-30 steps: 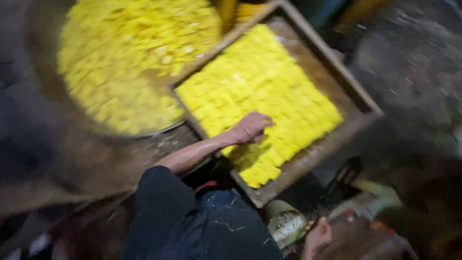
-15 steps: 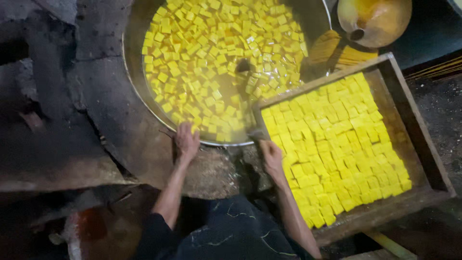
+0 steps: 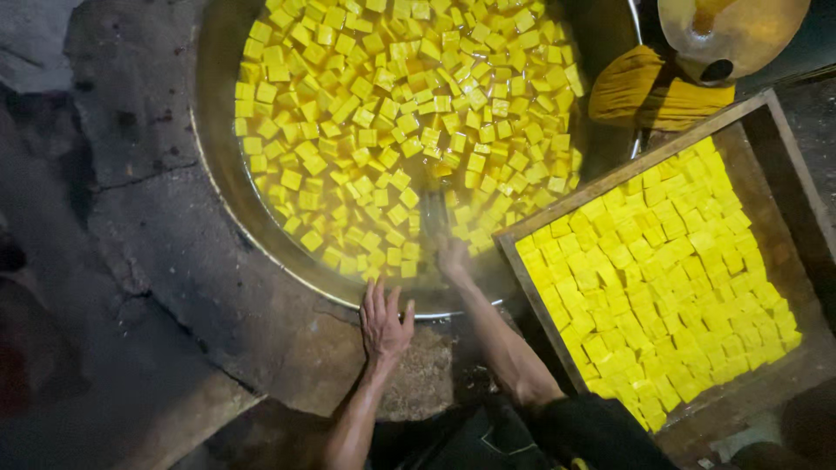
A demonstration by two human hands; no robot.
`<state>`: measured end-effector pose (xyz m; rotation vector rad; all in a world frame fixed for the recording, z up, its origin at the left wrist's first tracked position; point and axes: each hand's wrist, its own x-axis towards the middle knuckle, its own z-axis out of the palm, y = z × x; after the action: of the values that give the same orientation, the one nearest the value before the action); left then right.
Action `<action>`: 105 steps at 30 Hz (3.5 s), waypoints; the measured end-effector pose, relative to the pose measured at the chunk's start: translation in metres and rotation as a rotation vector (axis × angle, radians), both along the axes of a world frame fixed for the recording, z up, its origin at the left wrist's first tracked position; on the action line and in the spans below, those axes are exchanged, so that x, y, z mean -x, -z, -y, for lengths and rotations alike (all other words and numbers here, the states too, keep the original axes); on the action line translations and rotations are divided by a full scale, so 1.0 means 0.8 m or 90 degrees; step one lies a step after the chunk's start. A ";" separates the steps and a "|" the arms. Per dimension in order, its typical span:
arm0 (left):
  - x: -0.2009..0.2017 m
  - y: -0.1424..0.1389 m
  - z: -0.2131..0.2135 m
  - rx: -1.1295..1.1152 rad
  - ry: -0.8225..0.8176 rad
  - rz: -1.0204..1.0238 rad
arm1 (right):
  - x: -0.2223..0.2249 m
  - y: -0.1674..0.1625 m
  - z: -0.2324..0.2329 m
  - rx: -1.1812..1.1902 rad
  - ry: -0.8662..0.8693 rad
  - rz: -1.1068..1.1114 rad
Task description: The person uses a slotted skimmer to scoop yellow fried tofu cubes from a large hot liquid bath and transfers them in batches onto a square wooden draining tray, occasionally using a ladle to stir the bath and by hand to level the tofu on the tray. At the end the person lifts the filled tray away.
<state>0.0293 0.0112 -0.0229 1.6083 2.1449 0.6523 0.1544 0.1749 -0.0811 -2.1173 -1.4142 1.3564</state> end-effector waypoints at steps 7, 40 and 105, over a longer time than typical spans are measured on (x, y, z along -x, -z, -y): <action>0.000 0.024 0.005 0.033 -0.006 0.003 | 0.039 0.002 -0.023 -0.053 0.112 -0.117; 0.000 0.020 0.002 0.002 -0.005 0.024 | -0.010 0.043 -0.070 -0.176 -0.084 0.108; -0.389 -0.024 -0.119 -0.189 0.405 -0.035 | -0.814 -0.182 -0.065 -0.311 -0.011 0.381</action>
<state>0.3405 0.1068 -0.0035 2.3282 1.4663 0.7321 0.8053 0.2268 0.0647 -2.2330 -1.7414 0.3009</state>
